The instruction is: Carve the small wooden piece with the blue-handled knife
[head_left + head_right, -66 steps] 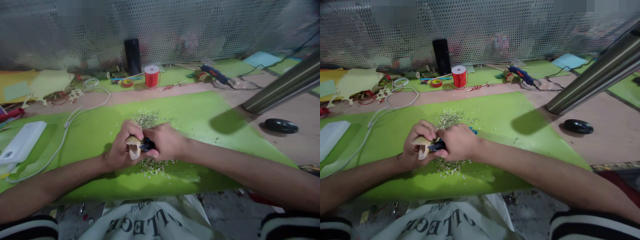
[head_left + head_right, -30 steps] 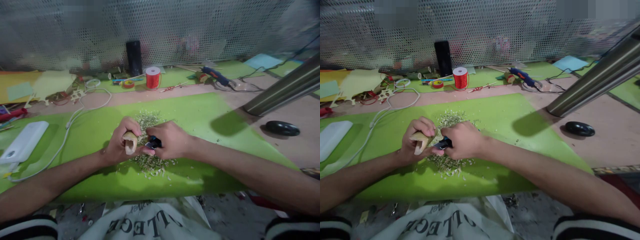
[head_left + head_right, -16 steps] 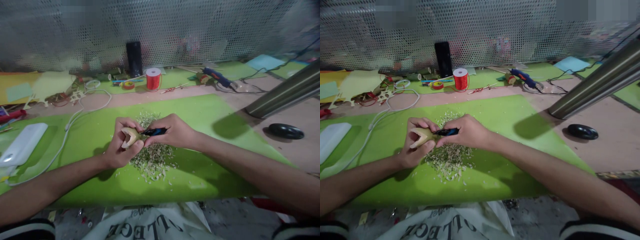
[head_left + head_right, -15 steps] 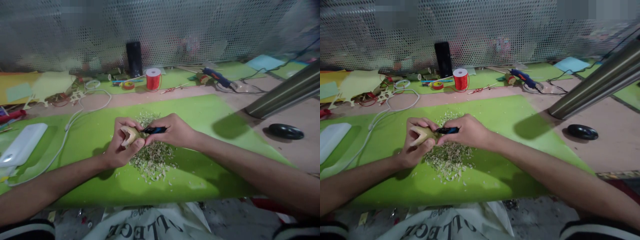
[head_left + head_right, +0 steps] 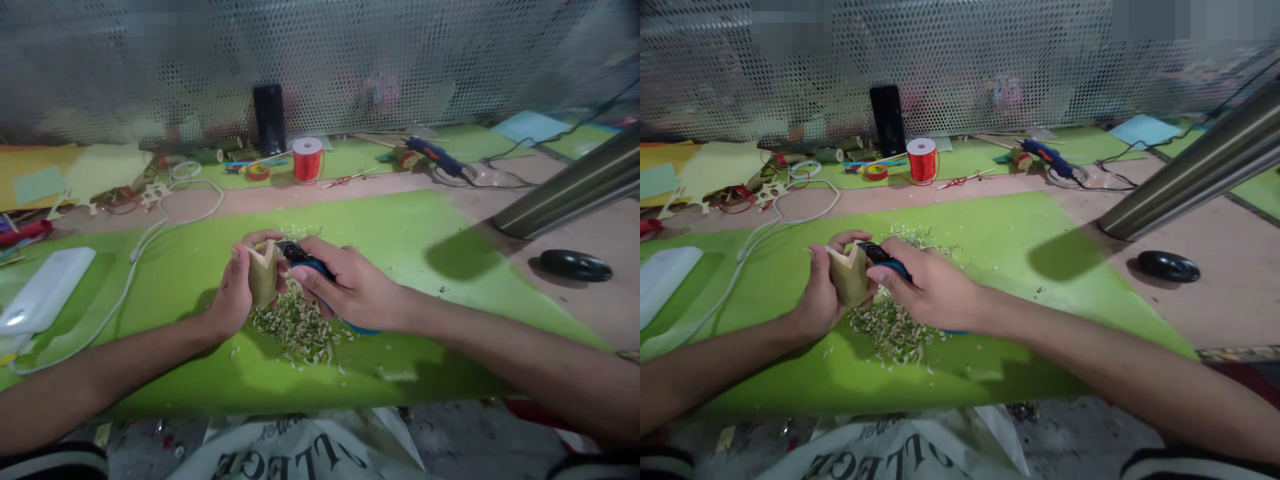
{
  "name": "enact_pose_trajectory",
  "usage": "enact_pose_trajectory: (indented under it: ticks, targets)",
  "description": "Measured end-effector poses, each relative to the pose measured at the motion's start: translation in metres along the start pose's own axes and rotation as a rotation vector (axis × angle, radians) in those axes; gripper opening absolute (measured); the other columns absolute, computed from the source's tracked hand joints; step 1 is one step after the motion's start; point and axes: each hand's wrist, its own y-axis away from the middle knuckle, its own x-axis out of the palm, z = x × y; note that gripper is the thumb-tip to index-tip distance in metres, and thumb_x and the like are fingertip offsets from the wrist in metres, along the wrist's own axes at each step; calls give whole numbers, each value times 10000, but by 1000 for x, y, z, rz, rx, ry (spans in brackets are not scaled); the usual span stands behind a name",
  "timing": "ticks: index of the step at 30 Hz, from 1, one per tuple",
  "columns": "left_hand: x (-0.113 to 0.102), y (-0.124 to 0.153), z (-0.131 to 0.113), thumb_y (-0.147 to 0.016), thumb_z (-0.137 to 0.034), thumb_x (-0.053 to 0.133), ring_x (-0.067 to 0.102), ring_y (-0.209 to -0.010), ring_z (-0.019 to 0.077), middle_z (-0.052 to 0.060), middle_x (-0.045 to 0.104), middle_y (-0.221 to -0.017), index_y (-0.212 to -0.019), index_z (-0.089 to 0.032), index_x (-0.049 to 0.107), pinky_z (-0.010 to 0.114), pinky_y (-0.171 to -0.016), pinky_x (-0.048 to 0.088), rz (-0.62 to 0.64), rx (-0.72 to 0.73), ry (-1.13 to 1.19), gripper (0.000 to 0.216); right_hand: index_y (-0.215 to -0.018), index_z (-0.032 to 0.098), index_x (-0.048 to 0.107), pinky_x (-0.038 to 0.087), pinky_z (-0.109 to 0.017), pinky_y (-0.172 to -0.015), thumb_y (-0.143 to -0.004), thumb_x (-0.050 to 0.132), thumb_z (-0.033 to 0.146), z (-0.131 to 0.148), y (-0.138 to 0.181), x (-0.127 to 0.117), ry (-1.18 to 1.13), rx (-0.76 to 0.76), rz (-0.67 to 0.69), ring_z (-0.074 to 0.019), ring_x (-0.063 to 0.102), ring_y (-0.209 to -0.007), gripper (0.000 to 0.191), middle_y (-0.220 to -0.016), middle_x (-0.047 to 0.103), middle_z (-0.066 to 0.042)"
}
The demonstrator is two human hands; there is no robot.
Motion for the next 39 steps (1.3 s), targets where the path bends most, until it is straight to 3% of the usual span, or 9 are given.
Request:
enact_pose_trajectory:
  ticks: [7, 18, 23, 39]
  targets:
    - [0, 4, 1, -858, -766, 269, 570, -559, 105, 23, 607, -790, -1123, -221, 552, 174, -427, 467, -142, -86, -204, 668, -927, 209, 385, 300, -229, -501, -960, 409, 352, 6, 8, 14, -70, 27, 47, -90, 416, -492, 148, -621, 454, 70]
    - [-1, 6, 2, -851, -779, 267, 553, -569, 116, 5, 590, -771, -1030, -245, 516, 189, -435, 480, -91, -115, -191, 616, -971, 198, 389, 282, -226, -475, -967, 382, 341, 3, 8, 17, -43, -5, 6, -83, 383, -465, 143, -601, 410, 81]
    - [-2, 8, 6, -824, -789, 337, 554, -689, 116, 15, 587, -893, -1022, -245, 519, 197, -529, 510, -132, -42, -191, 607, -979, 190, 398, 276, -223, -459, -975, 366, 343, 1, 9, 18, -16, -27, 22, -81, 379, -453, 156, -605, 417, 74]
    - [-2, 8, 6, -803, -782, 423, 563, -723, 127, 17, 563, -873, -992, -222, 535, 243, -611, 534, -163, -22, -186, 601, -1053, 161, 436, 276, -213, -437, -968, 356, 337, -2, 10, 19, 31, -49, 40, -81, 381, -454, 211, -616, 446, 53]
